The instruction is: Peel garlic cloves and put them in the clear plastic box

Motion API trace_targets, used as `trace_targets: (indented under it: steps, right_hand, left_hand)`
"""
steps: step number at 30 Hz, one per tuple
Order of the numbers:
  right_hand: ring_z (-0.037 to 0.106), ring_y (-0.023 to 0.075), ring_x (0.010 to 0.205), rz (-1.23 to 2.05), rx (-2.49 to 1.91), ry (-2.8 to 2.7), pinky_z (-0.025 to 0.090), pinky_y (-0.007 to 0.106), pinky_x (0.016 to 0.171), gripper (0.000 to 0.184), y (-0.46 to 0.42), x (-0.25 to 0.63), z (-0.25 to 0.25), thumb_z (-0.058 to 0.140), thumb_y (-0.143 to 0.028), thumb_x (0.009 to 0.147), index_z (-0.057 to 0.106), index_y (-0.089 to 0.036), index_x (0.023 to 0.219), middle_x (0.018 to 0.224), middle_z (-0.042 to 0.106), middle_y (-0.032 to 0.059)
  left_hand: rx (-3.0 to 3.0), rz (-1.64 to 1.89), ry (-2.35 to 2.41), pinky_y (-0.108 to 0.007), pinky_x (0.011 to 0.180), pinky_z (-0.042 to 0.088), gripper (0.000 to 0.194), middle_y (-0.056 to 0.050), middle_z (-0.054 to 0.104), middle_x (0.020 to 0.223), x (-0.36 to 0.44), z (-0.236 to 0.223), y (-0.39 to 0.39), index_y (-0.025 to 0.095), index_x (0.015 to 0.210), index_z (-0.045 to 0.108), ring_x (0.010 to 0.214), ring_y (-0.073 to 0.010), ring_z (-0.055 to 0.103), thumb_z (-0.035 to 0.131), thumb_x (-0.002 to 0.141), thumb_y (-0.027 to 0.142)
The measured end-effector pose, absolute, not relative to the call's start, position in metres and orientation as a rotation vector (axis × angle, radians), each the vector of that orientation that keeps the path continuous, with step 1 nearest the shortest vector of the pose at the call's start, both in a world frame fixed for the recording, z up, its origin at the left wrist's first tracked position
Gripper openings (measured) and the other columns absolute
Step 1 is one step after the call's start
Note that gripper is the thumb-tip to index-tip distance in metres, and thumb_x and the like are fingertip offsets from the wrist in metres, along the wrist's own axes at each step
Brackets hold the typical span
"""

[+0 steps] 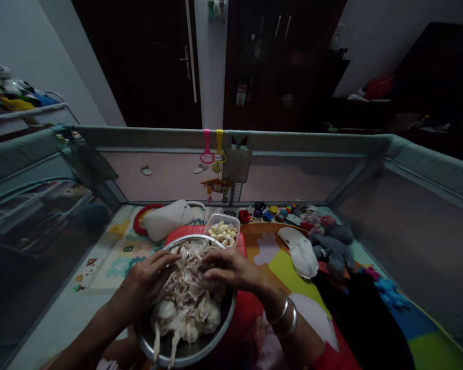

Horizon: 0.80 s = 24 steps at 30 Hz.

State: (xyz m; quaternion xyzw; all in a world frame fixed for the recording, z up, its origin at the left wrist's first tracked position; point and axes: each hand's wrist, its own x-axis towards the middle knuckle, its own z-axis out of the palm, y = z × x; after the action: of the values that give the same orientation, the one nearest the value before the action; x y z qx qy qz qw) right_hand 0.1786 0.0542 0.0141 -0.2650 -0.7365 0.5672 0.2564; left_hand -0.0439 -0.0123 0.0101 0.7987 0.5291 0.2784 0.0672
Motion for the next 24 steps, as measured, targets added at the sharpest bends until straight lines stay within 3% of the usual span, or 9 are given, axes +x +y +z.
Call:
trace_targets:
  steps: [4, 10, 15, 19, 24]
  right_hand:
    - [0.061, 0.0191, 0.083, 1.164, -0.749, -2.291, 0.045, 0.032, 0.074, 0.025, 0.044, 0.176, 0.023, 0.06, -0.022, 0.078, 0.062, -0.018, 0.103, 0.094, 0.068, 0.0075]
    - [0.061, 0.0192, 0.081, 0.928, -0.719, -2.313, 0.047, 0.031, 0.071, 0.015, 0.029, 0.166, 0.02, 0.056, -0.023, 0.081, 0.065, -0.02, 0.093, 0.091, 0.066, 0.0083]
    - [0.054, 0.0203, 0.091, 0.665, -0.562, -2.595, 0.044, 0.031, 0.078, 0.017, 0.021, 0.149, 0.01, 0.057, -0.026, 0.081, 0.065, -0.022, 0.095, 0.104, 0.059, 0.0092]
    - [0.051, 0.02, 0.084, 0.536, -0.741, -2.712, 0.043, 0.03, 0.071, 0.011, 0.026, 0.146, 0.006, 0.058, -0.026, 0.08, 0.067, -0.02, 0.082, 0.092, 0.06, 0.0072]
    - [0.05, 0.0187, 0.079, 0.484, -0.869, -2.674, 0.041, 0.028, 0.066, 0.011, 0.035, 0.153, 0.002, 0.058, -0.021, 0.079, 0.066, -0.018, 0.072, 0.083, 0.06, 0.0057]
  left_hand:
    - [2.394, 0.835, 1.623, -0.027, 0.067, 0.05, 0.024, -0.006, 0.065, 0.089, -0.052, 0.012, -0.011, 0.019, 0.099, 0.059, 0.077, -0.0175, 0.063, 0.042, 0.084, 0.013]
    - [2.429, 0.726, 1.652, -0.026, 0.066, 0.048, 0.022, -0.003, 0.066, 0.084, -0.06, 0.02, -0.012, 0.022, 0.09, 0.064, 0.075, -0.0169, 0.061, 0.051, 0.078, 0.009]
    - [2.489, 0.414, 1.621, -0.027, 0.067, 0.045, 0.018, -0.003, 0.066, 0.081, -0.051, 0.02, -0.012, 0.022, 0.077, 0.066, 0.076, -0.0182, 0.059, 0.056, 0.075, 0.007]
    - [2.513, 0.25, 1.589, -0.028, 0.068, 0.044, 0.013, -0.002, 0.063, 0.075, -0.044, 0.003, -0.009, 0.021, 0.067, 0.064, 0.075, -0.0184, 0.057, 0.058, 0.075, 0.012]
    - [2.562, 0.492, 1.55, -0.029, 0.077, 0.043, 0.011, -0.003, 0.061, 0.082, -0.042, -0.023, -0.015, 0.023, 0.081, 0.063, 0.082, -0.0181, 0.054, 0.053, 0.079, 0.016]
